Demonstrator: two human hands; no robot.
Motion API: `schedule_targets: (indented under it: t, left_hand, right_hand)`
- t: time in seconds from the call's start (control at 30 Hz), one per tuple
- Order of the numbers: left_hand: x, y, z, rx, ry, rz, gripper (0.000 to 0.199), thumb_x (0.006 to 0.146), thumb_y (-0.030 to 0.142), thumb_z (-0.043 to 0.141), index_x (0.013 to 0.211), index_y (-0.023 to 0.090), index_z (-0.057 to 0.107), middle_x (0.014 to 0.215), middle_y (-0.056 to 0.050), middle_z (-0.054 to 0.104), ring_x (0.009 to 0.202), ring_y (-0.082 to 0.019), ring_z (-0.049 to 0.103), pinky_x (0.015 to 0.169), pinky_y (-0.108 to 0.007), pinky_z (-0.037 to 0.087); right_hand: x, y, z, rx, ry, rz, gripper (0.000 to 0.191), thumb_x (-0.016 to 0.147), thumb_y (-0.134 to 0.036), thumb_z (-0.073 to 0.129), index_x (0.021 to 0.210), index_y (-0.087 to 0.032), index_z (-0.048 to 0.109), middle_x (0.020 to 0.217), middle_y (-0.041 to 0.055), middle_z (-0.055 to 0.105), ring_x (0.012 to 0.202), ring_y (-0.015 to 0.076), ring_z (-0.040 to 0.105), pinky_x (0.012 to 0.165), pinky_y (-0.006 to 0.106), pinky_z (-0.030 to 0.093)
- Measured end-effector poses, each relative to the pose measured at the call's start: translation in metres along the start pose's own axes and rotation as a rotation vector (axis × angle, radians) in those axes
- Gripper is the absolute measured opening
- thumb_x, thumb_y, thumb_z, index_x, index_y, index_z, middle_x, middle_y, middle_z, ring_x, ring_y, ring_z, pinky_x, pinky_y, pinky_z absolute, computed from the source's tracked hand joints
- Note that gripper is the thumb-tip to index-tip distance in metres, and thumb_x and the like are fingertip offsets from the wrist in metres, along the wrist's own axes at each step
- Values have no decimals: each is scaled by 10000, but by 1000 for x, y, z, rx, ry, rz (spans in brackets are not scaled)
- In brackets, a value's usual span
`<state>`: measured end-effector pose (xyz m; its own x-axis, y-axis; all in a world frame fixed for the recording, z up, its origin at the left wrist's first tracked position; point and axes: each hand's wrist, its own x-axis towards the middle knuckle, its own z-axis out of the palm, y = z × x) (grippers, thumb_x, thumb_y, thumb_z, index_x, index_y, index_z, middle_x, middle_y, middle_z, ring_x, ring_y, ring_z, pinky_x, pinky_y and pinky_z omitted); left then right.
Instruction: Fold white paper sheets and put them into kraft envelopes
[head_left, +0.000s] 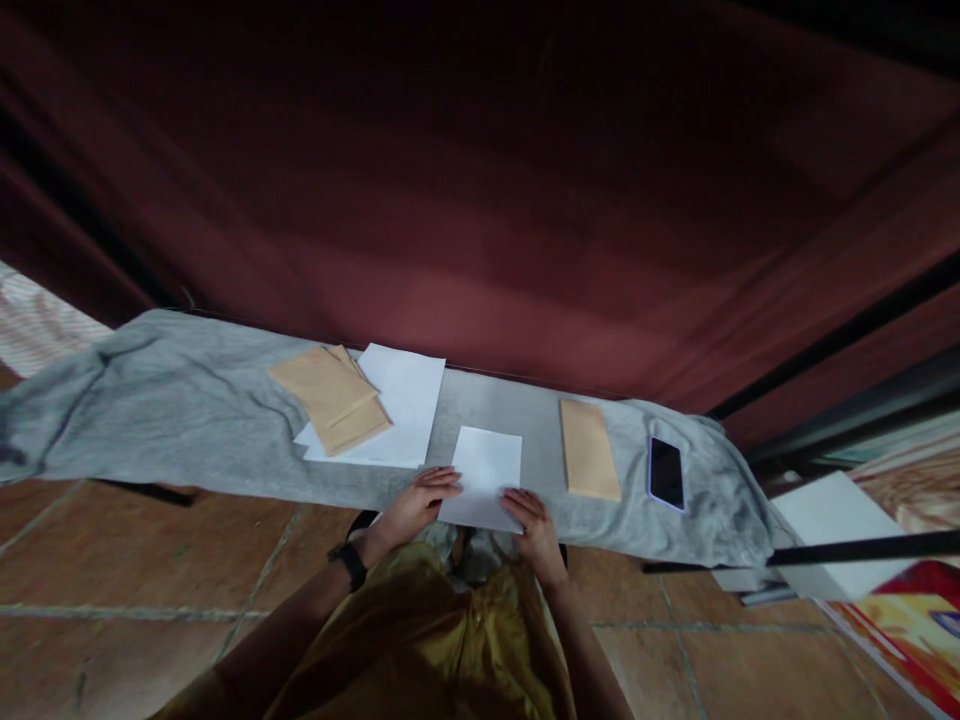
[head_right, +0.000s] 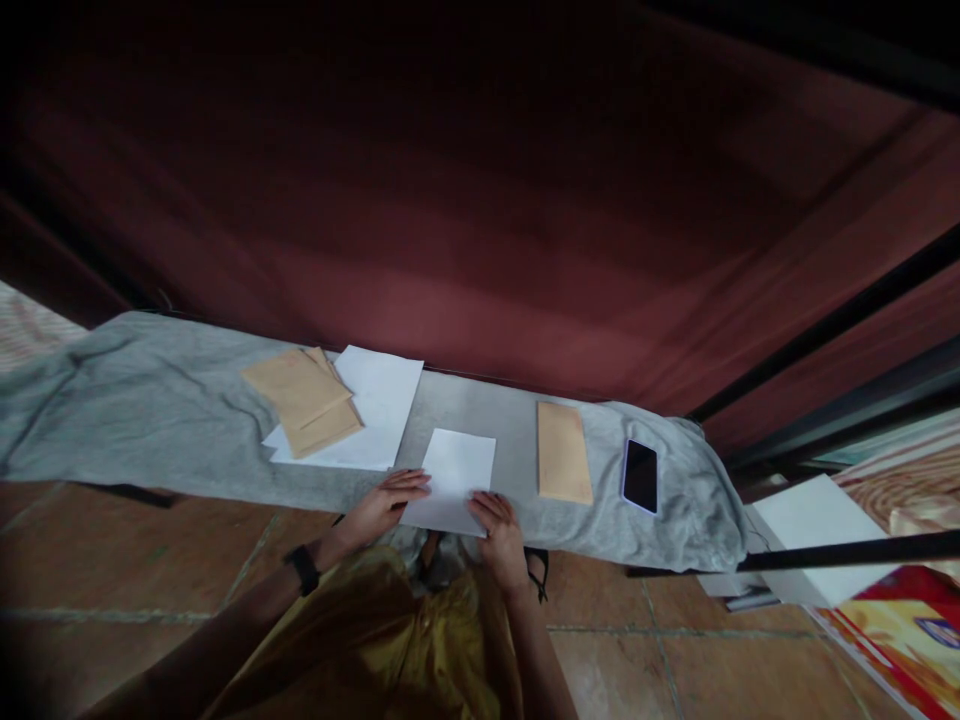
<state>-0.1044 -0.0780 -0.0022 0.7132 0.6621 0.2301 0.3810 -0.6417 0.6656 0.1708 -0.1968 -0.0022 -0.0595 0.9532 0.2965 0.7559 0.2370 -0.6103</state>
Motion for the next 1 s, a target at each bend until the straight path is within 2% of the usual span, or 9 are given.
schedule_targets:
  t: [0.1,0.23,0.33,0.43,0.53,0.63,0.7,0.83,1.0]
  left_hand:
    - [-5,7,-8,-46,-51,-31,396,856,71,612,1163,274,757,1364,-27,686,1355,-214,556,1203,-455,383]
    - [3,17,-11,-146,87,-236,193,944,269,605,1025,213,772,1113,-66,773,1095,-214,685,1015,-364,513]
    - [13,23,-8,-156,160,-317,228,960,321,582,850,198,739,895,-41,759,884,-186,690,860,-294,524]
    - [24,29,-4,-104,212,-390,242,957,303,572,779,193,693,808,-22,719,794,-167,664,760,-252,489]
    - [36,33,-2,29,162,-553,237,974,294,555,793,194,672,778,-8,698,749,-153,646,699,-231,447]
    - [48,35,-3,130,93,-673,242,997,294,533,826,198,674,772,-5,701,723,-146,645,655,-226,408]
    - [56,34,-5,156,84,-707,227,996,294,541,851,200,688,797,-17,719,739,-153,660,648,-232,397]
    - [69,32,-9,210,51,-769,206,979,320,570,892,210,721,895,-55,760,853,-189,703,688,-249,426]
    - [79,36,-9,266,21,-834,238,986,339,531,990,221,737,1024,-95,776,967,-233,722,758,-286,484]
  right_hand:
    - [2,0,-5,11,-26,-13,553,777,-7,595,1238,-279,736,1346,63,698,1280,236,621,1146,489,455]
    - [11,-1,-10,72,-17,50,331,933,-213,588,1225,-268,735,1221,71,754,1155,237,683,1040,439,528]
    - [21,-1,-8,45,84,168,304,993,-383,541,1153,-220,742,1046,97,780,973,244,718,892,389,567]
    - [31,-1,1,-34,205,262,368,995,-481,521,1070,-183,724,901,102,759,832,244,698,786,362,545]
    - [41,-2,11,-86,234,318,406,1014,-482,446,1138,-166,670,906,102,746,806,240,678,774,357,512]
    - [50,-5,18,-177,230,367,437,1025,-418,398,1304,-134,579,1066,139,742,910,254,679,839,371,483]
    - [55,-7,20,-261,208,398,441,1023,-369,409,1370,-129,534,1113,149,736,960,260,677,876,372,461]
    - [63,-7,22,-388,174,427,424,1008,-300,467,1381,-110,539,1077,173,745,948,268,691,880,363,443]
    - [71,-4,21,-436,138,439,411,1023,-313,467,1363,-98,552,1061,187,754,953,278,720,879,372,464]
